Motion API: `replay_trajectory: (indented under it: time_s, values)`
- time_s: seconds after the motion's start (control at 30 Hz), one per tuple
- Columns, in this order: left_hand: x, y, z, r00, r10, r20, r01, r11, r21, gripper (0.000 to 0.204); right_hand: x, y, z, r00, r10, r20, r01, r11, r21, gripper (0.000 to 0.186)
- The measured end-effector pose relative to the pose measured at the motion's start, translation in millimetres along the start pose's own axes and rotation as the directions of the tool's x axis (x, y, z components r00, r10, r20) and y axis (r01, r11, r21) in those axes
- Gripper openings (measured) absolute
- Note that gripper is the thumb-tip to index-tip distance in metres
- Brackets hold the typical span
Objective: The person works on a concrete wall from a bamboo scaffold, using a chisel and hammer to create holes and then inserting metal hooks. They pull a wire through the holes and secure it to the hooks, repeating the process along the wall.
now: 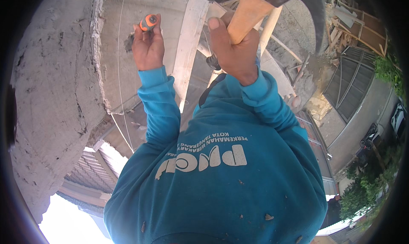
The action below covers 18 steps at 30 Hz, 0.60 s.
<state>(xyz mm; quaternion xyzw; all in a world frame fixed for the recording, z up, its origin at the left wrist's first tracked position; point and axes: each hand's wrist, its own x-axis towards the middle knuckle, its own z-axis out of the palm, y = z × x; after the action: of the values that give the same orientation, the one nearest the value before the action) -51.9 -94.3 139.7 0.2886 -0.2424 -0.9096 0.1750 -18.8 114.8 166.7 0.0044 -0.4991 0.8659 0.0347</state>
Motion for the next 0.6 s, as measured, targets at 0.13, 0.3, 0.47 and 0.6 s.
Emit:
replay_trajectory:
  time_s: [0.13,0.3,0.47,0.6]
  values:
    - [1,-1,8,0.999,-0.012,-0.047,0.010,0.998,-0.055,0.033,-6,36,-3,0.996,0.063,0.059,-0.061,0.998,-0.023,0.027]
    - [1,3,17,0.995,0.078,-0.056,-0.081,0.995,-0.057,0.033,5,43,-19,0.901,0.361,0.241,-0.121,0.743,-0.658,0.032]
    - [0,2,8,0.995,0.076,-0.068,-0.083,0.991,-0.104,0.031,22,-9,-2,0.977,0.100,0.187,-0.095,0.995,-0.039,0.034]
    - [2,-4,12,0.998,0.062,-0.009,-0.062,0.991,-0.122,0.029,19,27,4,0.986,0.003,0.168,0.006,0.998,-0.055,0.035]
